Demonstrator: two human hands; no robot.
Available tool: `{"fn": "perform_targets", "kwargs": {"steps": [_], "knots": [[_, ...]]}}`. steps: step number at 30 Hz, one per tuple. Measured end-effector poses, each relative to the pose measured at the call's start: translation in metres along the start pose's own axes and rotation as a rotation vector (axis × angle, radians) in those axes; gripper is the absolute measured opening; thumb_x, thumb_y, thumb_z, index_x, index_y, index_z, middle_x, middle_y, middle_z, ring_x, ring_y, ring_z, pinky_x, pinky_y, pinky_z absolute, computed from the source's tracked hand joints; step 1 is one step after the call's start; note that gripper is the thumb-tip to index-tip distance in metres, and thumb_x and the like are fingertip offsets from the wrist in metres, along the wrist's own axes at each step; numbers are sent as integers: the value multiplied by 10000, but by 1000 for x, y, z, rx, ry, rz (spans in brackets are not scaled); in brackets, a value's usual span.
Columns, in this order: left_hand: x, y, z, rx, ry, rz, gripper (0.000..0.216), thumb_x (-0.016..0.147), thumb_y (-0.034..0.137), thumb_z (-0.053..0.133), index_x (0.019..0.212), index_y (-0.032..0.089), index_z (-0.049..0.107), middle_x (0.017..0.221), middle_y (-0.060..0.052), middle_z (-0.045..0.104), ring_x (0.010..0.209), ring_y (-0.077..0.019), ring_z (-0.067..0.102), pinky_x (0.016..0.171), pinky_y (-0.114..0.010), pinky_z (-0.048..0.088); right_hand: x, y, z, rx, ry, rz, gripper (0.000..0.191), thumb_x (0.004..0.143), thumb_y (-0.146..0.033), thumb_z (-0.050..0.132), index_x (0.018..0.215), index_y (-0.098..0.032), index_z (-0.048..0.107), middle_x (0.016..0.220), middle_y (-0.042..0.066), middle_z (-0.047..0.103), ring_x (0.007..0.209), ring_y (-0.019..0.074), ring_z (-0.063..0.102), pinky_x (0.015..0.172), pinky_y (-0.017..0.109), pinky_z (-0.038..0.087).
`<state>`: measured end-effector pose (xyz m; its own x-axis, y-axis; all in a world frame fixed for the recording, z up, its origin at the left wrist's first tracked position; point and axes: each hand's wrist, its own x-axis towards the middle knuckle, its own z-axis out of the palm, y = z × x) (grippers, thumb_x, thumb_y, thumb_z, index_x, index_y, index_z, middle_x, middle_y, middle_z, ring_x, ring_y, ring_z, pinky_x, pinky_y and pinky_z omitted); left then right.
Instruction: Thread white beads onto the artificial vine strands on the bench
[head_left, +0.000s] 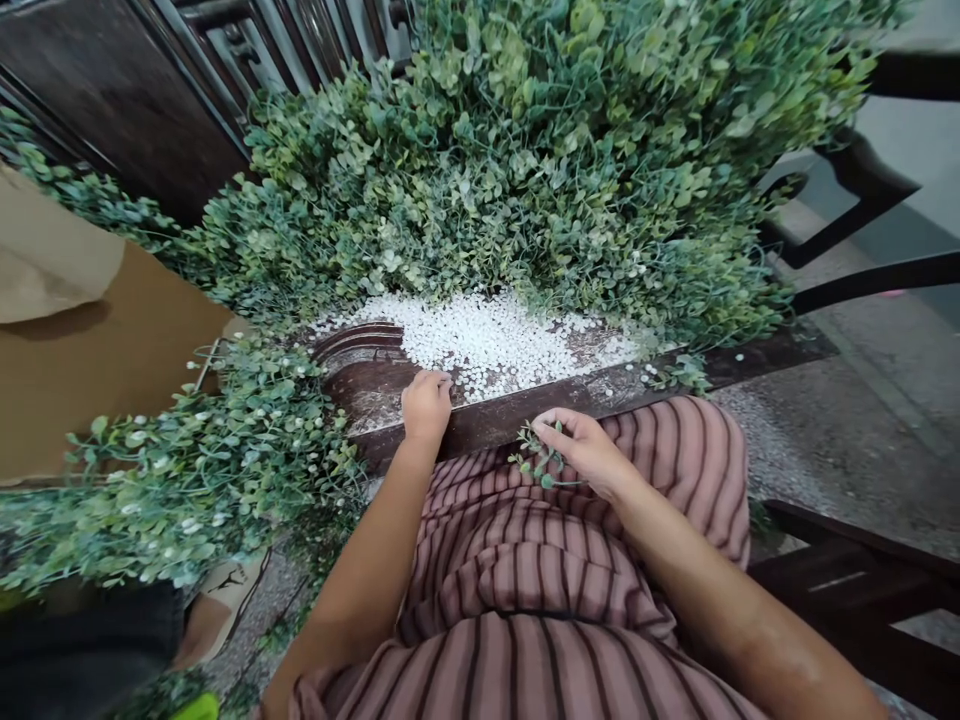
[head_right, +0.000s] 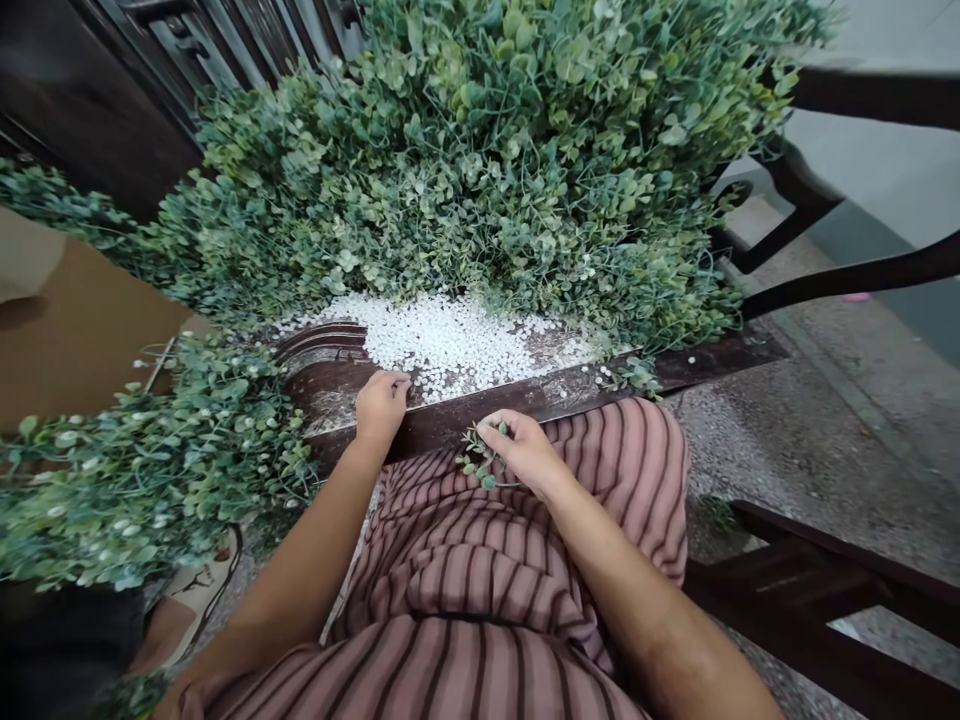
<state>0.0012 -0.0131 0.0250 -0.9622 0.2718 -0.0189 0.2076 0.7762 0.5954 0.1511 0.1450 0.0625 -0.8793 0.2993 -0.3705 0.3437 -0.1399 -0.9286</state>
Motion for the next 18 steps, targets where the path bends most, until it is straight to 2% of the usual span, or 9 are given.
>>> {"fn": "perform_targets", "kwargs": {"steps": [2, 4, 6, 8, 12, 15, 18], "knots": [[-4, 3, 0, -218, 5, -64, 91, 738, 172, 553, 724, 181, 642, 824, -49, 646, 770, -168, 575, 777, -303, 417, 2, -3, 3, 31, -18, 16, 366, 580, -491, 713, 663, -157, 590, 591, -13, 553, 556, 109, 498, 547, 243, 423], [-13, 11, 0, -546, -22, -187, 55, 710, 194, 582, 716, 168, 631, 751, -28, 644, 676, -130, 558, 705, -269, 426, 3, -7, 6, 72, -56, 38, 367, 566, -480, 723, 668, -153, 592, 585, -16, 554, 537, 103, 497, 537, 241, 424], [-28, 22, -2, -879, -99, -311, 111, 678, 238, 625, 757, 161, 638, 710, -10, 647, 597, -93, 532, 623, -230, 415, 3, -10, 10, 104, -92, 53, 354, 570, -462, 722, 678, -150, 593, 589, -16, 561, 527, 101, 504, 533, 241, 430], [-45, 34, -6, -1103, -203, -378, 220, 624, 270, 685, 814, 163, 659, 706, -2, 658, 564, -68, 515, 590, -205, 400, 2, -11, 13, 105, -112, 59, 328, 576, -433, 718, 690, -151, 594, 601, -12, 577, 535, 105, 519, 539, 243, 440], [-68, 48, -15, -1237, -330, -431, 316, 530, 265, 768, 822, 167, 699, 705, -5, 675, 582, -59, 527, 633, -205, 427, 0, -12, 19, 13, -102, 38, 284, 578, -393, 694, 709, -155, 609, 610, -4, 600, 535, 114, 522, 542, 250, 445], [-73, 48, -19, -1252, -352, -468, 297, 513, 282, 789, 775, 170, 707, 694, -7, 675, 619, -76, 554, 648, -213, 445, -2, -12, 23, -66, -63, 2, 274, 586, -389, 669, 707, -147, 628, 640, 9, 612, 554, 113, 521, 562, 249, 441], [-76, 46, -20, -1281, -339, -479, 283, 491, 286, 808, 725, 169, 701, 661, 2, 664, 617, -70, 558, 636, -194, 438, -6, -13, 26, -73, -76, -11, 276, 641, -417, 617, 691, -145, 612, 598, 3, 580, 510, 105, 490, 507, 237, 415]]}}
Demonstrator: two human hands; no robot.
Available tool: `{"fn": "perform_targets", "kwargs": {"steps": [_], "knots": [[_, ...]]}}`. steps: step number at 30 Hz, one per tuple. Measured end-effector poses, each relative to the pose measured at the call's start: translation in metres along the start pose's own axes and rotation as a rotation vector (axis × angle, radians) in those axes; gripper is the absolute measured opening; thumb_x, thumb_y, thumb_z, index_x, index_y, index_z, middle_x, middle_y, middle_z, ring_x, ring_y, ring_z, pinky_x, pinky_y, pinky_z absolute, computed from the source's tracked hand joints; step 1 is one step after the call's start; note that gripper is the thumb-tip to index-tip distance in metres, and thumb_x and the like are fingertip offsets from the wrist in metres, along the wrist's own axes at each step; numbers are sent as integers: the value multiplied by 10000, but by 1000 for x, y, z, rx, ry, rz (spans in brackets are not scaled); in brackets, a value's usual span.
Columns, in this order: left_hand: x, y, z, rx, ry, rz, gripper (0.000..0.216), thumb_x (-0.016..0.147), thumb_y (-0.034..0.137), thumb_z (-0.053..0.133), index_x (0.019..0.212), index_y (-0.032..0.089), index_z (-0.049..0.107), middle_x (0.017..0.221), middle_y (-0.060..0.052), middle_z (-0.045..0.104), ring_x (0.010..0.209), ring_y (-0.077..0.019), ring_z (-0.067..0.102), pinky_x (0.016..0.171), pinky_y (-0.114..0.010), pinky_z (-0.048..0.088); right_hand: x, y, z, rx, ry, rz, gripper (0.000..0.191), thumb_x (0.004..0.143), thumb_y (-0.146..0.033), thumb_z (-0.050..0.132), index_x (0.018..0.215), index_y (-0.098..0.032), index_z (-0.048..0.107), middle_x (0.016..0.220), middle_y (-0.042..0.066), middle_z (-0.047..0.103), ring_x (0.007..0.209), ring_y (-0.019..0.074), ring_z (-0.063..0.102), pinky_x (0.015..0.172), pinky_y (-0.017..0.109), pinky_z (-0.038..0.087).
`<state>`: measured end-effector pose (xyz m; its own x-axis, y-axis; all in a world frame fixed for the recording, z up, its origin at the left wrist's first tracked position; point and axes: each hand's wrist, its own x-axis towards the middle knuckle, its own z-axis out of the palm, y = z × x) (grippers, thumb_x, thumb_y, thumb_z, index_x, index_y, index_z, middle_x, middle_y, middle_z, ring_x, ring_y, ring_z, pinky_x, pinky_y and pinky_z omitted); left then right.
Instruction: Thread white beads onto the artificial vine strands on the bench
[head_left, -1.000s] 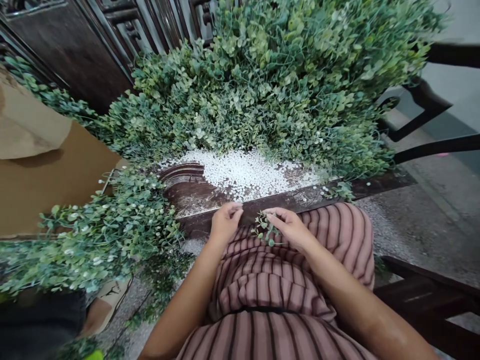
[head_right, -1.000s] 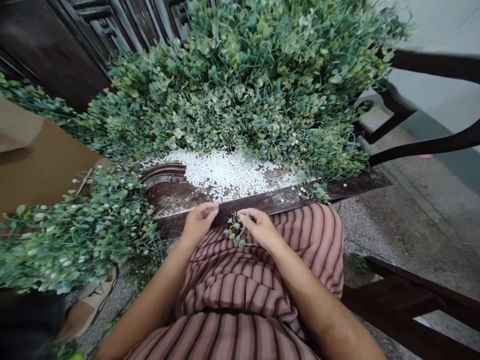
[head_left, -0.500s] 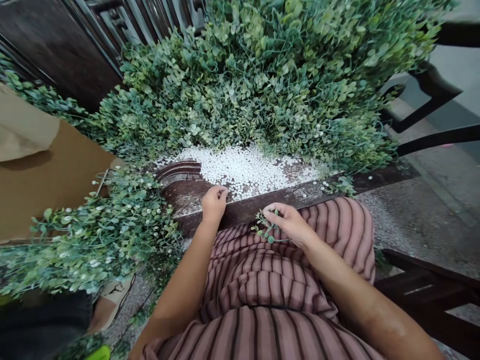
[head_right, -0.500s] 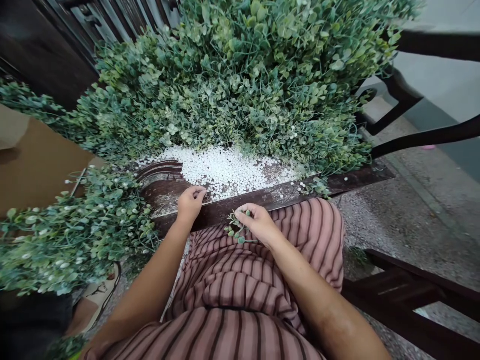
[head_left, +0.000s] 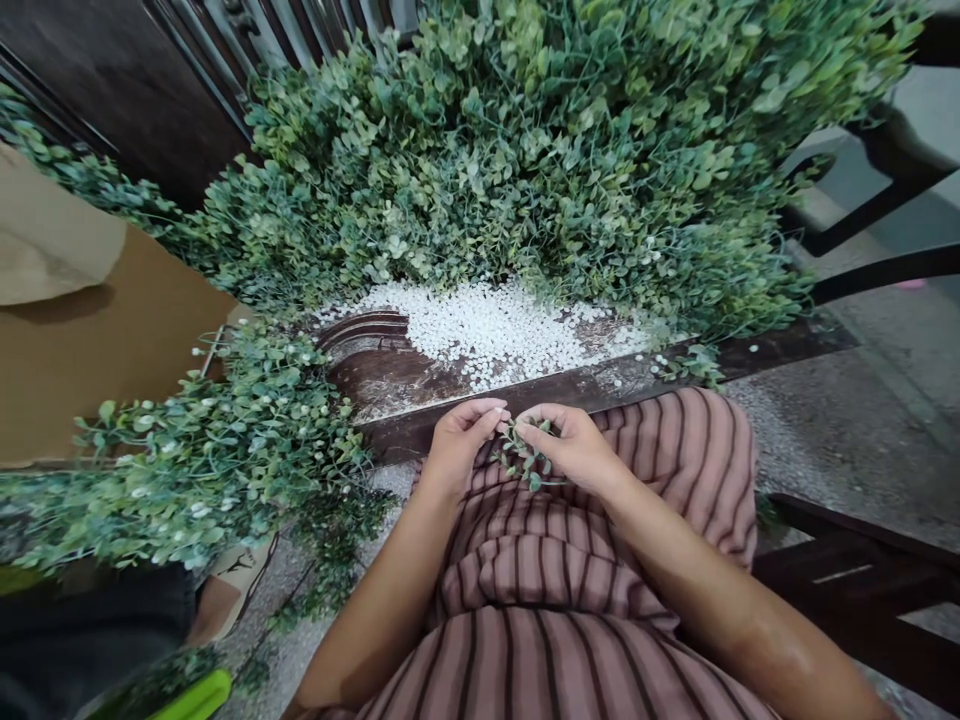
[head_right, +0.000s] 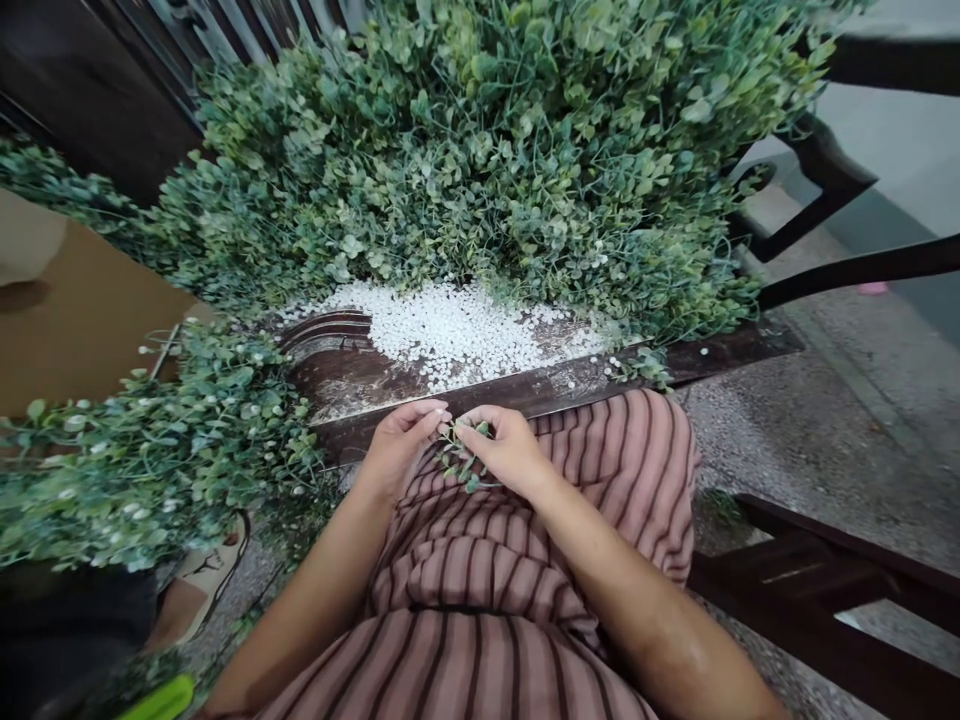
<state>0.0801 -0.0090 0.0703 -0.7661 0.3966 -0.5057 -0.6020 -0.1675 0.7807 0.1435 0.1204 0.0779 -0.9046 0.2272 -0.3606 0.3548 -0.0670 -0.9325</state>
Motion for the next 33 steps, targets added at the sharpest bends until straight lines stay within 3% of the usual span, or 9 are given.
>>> {"fn": "perform_targets", "kwargs": {"steps": [7, 13, 18, 33], "knots": [[-6, -3, 0, -96, -29, 29, 302, 430, 286, 840, 646, 157, 673, 596, 15, 637, 577, -59, 548, 612, -177, 444, -7, -3, 5, -143, 104, -253, 191, 724, -334, 559, 682, -152, 598, 632, 15, 563, 619, 130, 522, 600, 248, 427], [-14, -3, -2, -55, 14, -9, 298, 454, 297, 832, 668, 165, 670, 646, 10, 658, 585, -88, 576, 600, -218, 488, -10, -3, 12, -189, 204, -384, 155, 748, -292, 552, 661, -167, 584, 617, 6, 534, 613, 127, 500, 615, 252, 406], [-17, -5, 0, -50, 2, -90, 335, 438, 319, 832, 690, 169, 669, 652, 11, 649, 578, -110, 575, 543, -247, 493, -13, -4, 14, -210, 248, -400, 138, 744, -277, 552, 647, -180, 568, 595, -6, 498, 581, 117, 462, 576, 243, 378], [-14, -8, 1, -94, -44, -18, 285, 430, 281, 844, 629, 160, 678, 632, 10, 663, 593, -72, 566, 627, -202, 460, -14, -2, 15, -172, 269, -380, 134, 721, -269, 546, 627, -179, 509, 578, -22, 446, 549, 103, 402, 533, 238, 330]]}}
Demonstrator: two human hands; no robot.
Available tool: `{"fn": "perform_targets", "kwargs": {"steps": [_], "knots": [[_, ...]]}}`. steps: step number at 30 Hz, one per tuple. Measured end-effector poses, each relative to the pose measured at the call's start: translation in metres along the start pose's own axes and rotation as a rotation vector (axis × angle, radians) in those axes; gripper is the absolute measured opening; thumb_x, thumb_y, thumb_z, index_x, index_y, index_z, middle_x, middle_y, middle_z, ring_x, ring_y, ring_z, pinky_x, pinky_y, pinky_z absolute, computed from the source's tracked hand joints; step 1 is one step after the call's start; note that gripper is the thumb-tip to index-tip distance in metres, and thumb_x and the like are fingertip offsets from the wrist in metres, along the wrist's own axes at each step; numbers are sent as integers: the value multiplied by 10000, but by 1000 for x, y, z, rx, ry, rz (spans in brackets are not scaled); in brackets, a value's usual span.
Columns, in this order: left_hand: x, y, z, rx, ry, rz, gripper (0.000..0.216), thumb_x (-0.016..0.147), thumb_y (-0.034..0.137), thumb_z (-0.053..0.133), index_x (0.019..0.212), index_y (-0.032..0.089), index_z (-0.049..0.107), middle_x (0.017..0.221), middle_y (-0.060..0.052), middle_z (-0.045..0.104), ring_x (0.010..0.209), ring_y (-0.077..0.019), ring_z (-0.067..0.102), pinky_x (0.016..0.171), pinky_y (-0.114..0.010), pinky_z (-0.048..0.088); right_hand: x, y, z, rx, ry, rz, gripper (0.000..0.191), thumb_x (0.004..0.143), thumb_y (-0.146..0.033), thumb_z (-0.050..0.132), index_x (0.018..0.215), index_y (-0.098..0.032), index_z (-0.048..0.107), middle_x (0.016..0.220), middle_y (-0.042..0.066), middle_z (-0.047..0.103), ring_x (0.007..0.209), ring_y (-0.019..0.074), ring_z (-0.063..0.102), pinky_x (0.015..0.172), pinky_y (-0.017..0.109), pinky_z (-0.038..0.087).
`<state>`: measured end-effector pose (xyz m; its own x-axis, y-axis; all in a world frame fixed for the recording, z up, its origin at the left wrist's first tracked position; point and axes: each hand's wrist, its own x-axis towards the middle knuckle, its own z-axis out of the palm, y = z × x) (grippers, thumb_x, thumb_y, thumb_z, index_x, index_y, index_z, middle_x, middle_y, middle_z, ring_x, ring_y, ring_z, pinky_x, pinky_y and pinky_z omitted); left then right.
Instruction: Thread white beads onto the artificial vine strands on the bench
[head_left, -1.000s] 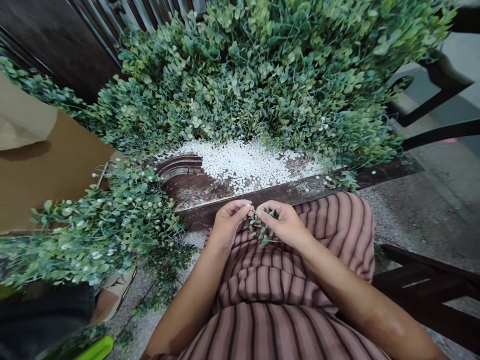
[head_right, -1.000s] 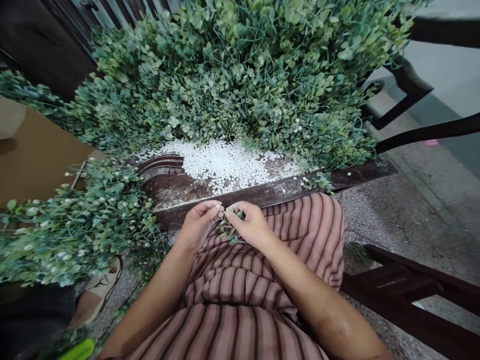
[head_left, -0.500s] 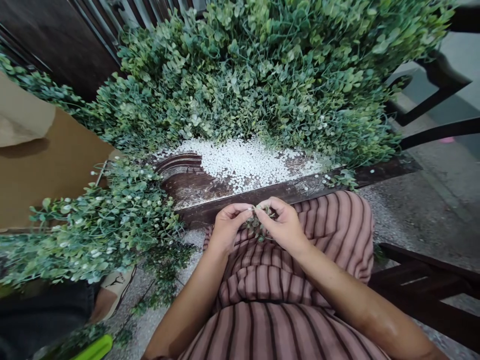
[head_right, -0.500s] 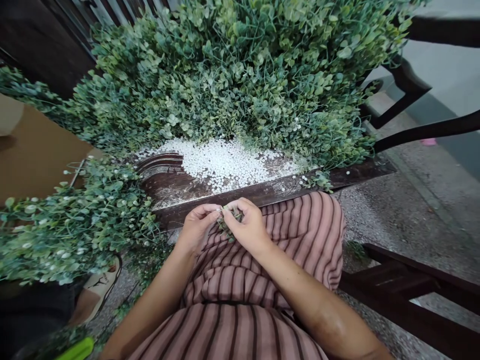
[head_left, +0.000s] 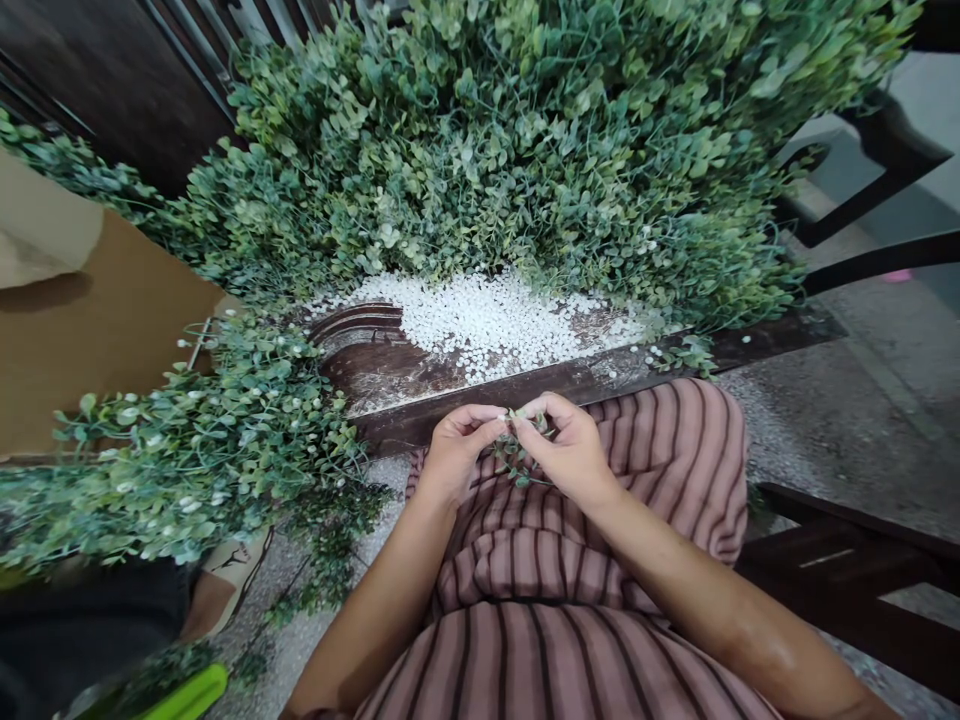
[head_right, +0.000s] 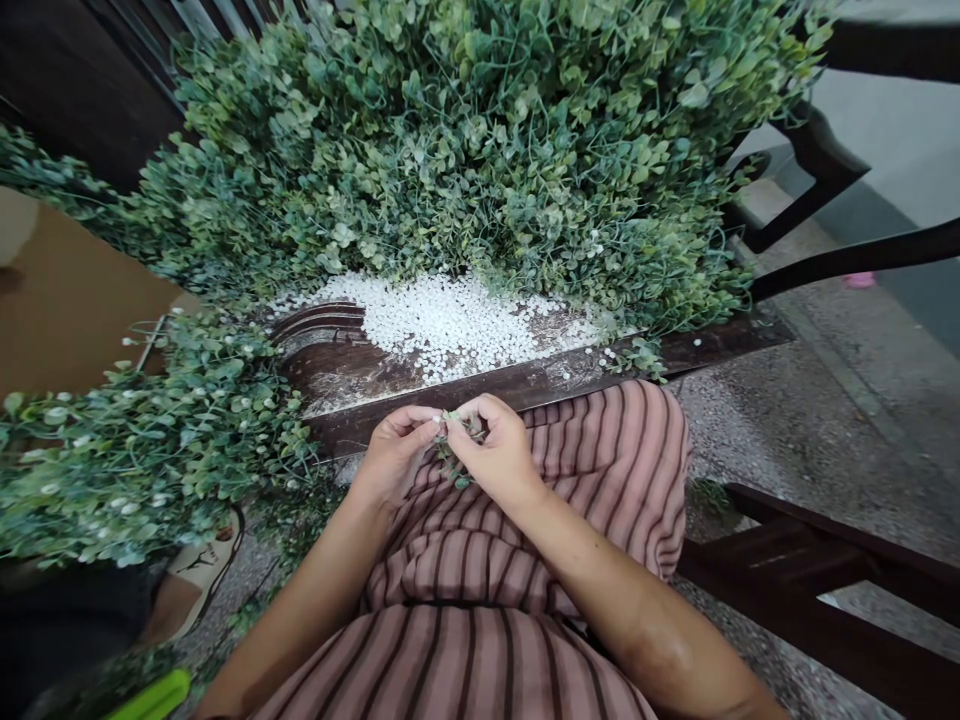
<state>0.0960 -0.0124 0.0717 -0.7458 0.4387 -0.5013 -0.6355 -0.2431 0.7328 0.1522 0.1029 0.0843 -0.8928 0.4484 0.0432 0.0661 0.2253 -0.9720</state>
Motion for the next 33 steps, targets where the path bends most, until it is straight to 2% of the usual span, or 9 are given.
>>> {"fn": "perform_targets", "kwargs": {"steps": [8, 15, 20, 33], "knots": [[1, -1, 0, 8, 7, 21, 290, 400, 279, 851, 590, 158, 668, 630, 3, 671, 588, -78, 573, 625, -209, 464, -1, -1, 0, -35, -5, -13, 129, 713, -261, 542, 616, -184, 507, 576, -19, 455, 551, 106, 414, 542, 240, 337], [0, 6, 3, 83, 27, 10, 301, 371, 296, 847, 547, 151, 650, 569, -1, 648, 514, -90, 547, 541, -230, 462, 0, -5, -1, -73, -14, -32, 147, 716, -266, 536, 598, -184, 506, 567, -18, 454, 548, 104, 423, 543, 236, 342], [2, 7, 3, 119, -28, 52, 259, 384, 266, 844, 518, 153, 654, 564, 2, 650, 530, -79, 552, 568, -208, 462, -3, -3, -1, -54, -7, -13, 159, 729, -273, 532, 601, -179, 516, 544, -24, 435, 526, 99, 395, 531, 236, 337], [3, 8, 6, 150, -94, 71, 273, 403, 314, 842, 508, 155, 647, 546, 1, 632, 524, -82, 539, 602, -233, 471, -12, 0, -1, 45, 30, 77, 161, 737, -305, 551, 639, -179, 533, 581, -7, 477, 554, 108, 421, 537, 239, 358]]}}
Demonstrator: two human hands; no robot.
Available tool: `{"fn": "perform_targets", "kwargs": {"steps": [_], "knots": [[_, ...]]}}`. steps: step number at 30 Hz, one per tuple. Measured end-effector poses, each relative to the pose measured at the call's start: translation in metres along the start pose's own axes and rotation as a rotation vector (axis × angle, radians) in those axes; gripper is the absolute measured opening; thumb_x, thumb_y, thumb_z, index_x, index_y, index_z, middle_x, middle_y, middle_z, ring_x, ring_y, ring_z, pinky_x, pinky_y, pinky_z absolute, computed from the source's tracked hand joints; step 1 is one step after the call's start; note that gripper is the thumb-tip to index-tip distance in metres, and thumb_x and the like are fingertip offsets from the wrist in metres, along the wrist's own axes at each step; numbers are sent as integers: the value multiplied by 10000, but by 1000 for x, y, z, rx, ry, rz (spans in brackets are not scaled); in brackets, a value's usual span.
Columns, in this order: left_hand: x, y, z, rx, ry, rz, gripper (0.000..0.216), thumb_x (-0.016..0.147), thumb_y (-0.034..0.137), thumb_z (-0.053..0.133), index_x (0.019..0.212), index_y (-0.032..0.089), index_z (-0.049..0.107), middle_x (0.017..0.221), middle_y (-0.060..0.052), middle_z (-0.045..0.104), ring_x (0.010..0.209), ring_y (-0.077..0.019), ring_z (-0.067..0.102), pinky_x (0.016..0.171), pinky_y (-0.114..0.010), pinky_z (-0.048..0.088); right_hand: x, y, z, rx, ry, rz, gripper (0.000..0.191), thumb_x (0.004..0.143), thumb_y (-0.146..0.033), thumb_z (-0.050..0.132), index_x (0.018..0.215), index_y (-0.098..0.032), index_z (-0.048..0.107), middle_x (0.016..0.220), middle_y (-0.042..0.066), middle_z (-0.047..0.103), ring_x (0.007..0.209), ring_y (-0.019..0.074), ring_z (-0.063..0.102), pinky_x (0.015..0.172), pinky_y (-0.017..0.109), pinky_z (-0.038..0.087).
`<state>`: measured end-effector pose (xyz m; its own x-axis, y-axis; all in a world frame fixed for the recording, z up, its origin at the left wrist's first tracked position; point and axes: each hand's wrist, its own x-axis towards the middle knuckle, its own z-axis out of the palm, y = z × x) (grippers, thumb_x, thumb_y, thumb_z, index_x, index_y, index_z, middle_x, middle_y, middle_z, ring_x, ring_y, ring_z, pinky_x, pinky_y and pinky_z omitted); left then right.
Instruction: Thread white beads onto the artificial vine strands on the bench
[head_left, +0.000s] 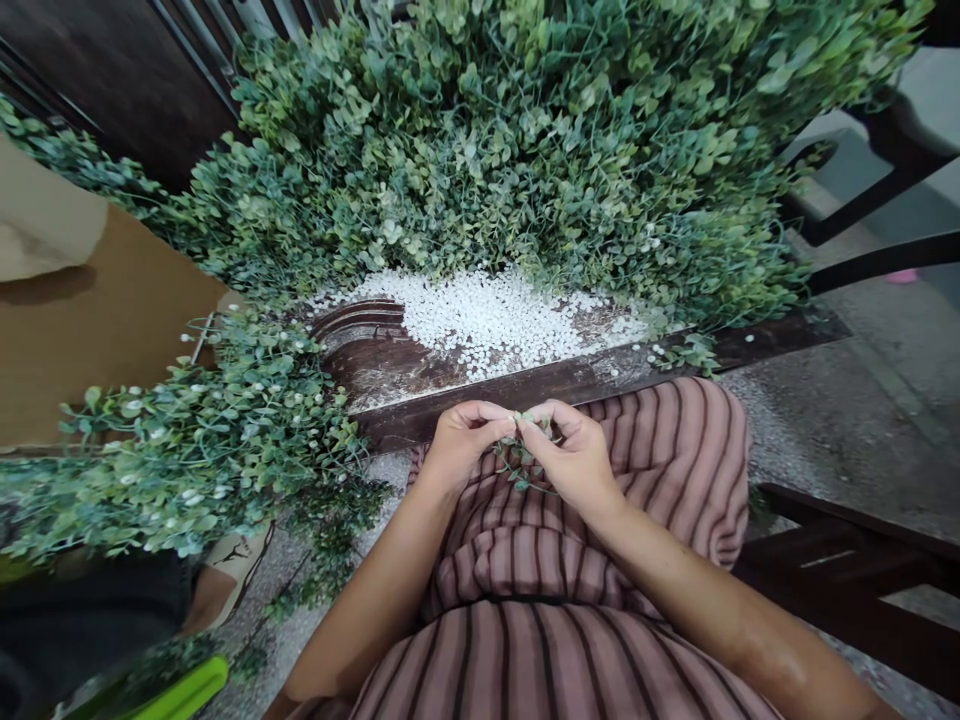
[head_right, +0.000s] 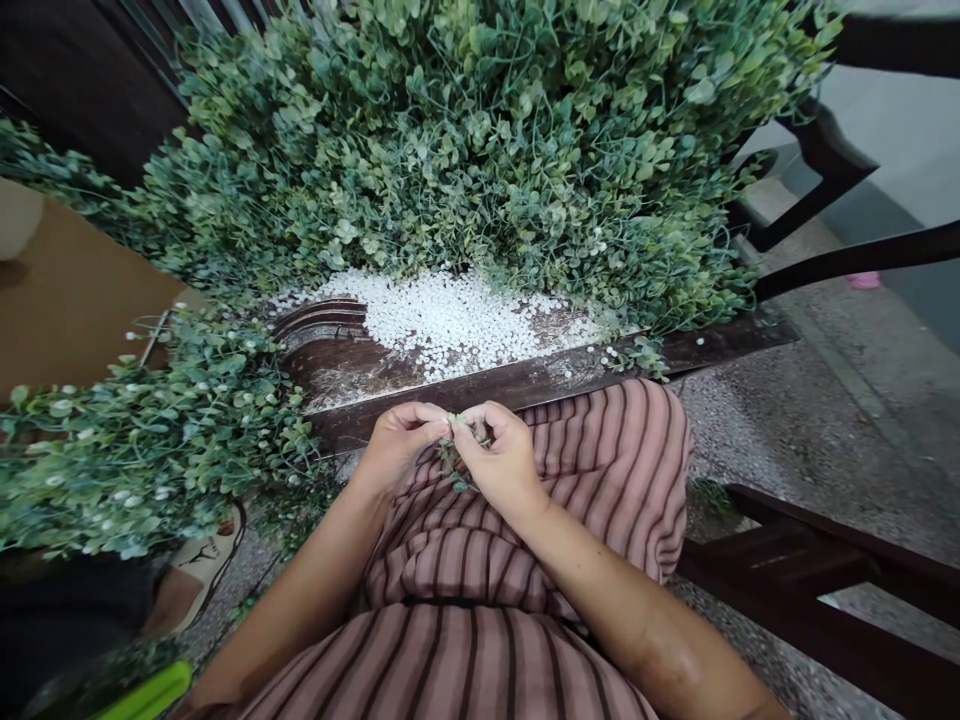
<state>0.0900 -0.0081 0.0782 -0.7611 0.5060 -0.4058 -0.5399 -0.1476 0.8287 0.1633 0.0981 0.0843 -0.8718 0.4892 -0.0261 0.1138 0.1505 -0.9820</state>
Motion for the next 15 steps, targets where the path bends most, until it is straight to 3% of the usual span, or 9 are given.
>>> {"fn": "perform_targets", "kwargs": {"steps": [8, 15], "knots": [[-1, -2, 3, -24, 36, 44, 244, 401, 271, 839, 512, 163, 650, 580, 8, 640, 553, -81, 548, 607, -226, 464, 0, -3, 0, -5, 10, -56, 152, 756, -299, 551, 666, -176, 546, 607, 2, 495, 575, 118, 445, 569, 250, 382], [-4, -5, -1, -124, 55, 45, 250, 426, 296, 838, 553, 164, 668, 579, 2, 645, 533, -72, 539, 608, -223, 465, 0, -8, 3, 170, -41, 69, 215, 737, -370, 594, 668, -171, 549, 606, 0, 525, 545, 108, 439, 538, 236, 385]]}}
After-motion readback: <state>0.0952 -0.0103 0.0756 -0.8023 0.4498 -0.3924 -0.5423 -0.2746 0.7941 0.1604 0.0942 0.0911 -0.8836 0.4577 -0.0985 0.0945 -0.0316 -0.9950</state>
